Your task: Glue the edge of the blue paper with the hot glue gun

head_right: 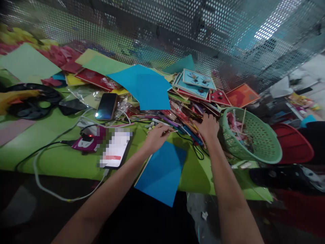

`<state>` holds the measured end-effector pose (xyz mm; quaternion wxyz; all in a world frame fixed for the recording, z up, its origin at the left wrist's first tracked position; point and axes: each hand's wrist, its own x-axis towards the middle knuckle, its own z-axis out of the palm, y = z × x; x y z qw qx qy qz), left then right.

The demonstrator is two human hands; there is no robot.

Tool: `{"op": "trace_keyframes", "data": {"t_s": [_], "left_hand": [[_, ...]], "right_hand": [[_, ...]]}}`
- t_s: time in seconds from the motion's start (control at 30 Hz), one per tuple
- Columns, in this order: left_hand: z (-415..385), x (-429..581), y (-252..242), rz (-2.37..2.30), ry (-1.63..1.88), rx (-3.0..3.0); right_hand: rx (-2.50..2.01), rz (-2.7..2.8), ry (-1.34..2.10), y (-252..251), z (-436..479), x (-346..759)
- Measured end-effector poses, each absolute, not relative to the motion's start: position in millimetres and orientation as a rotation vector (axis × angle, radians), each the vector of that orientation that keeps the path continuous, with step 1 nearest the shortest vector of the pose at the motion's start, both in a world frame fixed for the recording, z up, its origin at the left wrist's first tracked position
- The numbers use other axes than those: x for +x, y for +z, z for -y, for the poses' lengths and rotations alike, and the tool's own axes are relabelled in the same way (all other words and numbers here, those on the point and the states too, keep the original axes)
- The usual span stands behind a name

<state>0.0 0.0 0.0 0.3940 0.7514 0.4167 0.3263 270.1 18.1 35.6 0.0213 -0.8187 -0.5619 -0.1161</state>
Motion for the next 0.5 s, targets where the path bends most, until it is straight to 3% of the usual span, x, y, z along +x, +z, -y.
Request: {"op": "trace_keyframes", "data": {"t_s": [0.1, 0.3, 0.5], "left_hand": [[1.2, -1.4, 1.4, -1.066, 0.816, 1.967], [3.3, -0.9, 2.4, -1.069, 0.761, 2.040], [7.4, 6.4, -0.6, -0.901, 0.664, 2.127]], "right_hand": [[-2.266, 1.808, -0.452, 32.0, -11.3, 266.8], [-1.527, 2.084, 0.002, 28.2, 38.4, 225.2], [-1.533, 2.252, -0.172, 2.7, 66.6, 201.4]]}}
